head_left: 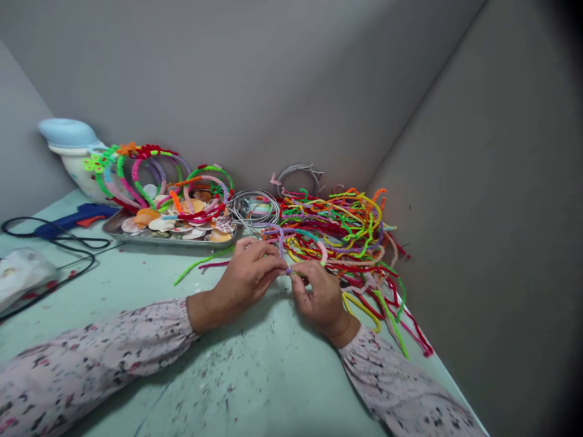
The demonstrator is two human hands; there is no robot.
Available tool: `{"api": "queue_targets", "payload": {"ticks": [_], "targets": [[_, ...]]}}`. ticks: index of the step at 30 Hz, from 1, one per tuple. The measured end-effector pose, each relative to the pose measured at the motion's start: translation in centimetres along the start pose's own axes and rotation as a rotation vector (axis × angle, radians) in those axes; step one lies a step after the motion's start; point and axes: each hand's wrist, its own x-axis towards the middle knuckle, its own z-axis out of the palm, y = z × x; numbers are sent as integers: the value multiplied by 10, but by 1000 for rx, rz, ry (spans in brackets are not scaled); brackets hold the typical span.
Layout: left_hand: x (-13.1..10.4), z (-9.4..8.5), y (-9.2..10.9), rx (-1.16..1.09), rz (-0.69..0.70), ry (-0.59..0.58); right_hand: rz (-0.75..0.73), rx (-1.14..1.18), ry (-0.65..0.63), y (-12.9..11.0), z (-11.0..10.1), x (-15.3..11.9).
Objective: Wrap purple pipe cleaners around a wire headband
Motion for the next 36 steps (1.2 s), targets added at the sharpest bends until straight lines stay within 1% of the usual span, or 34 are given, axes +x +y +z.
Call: {"api": "queue_targets", "payload": {"ticks": [4, 13, 16, 19, 22, 26, 31, 33, 34, 36], "targets": [[0, 1, 0, -5, 13, -31, -20, -4, -12, 1, 0, -1], [5, -3, 1, -61, -3, -164, -51, -2, -37, 4, 1, -4], [5, -2, -2, -74, 14, -170, -46, 7, -37, 5, 1, -5], [5, 0, -5, -60, 40, -144, -25, 2, -28, 5, 2, -4], [5, 0, -4, -31, 38, -131, -19, -2, -29, 4, 1, -3], [5, -3, 0, -38, 2, -169, -38, 5, -37, 3, 0, -3], [6, -5, 0, -98, 19, -225, -63, 13, -40, 3, 1, -4], [6, -4, 0, -103, 21, -188, -44, 22, -27, 3, 1, -4], [6, -5, 0, -97, 11, -147, -26, 24, -16, 3, 1, -3], [7, -6, 1, -81, -35, -28, 26, 23, 23, 3, 1, -2]]}}
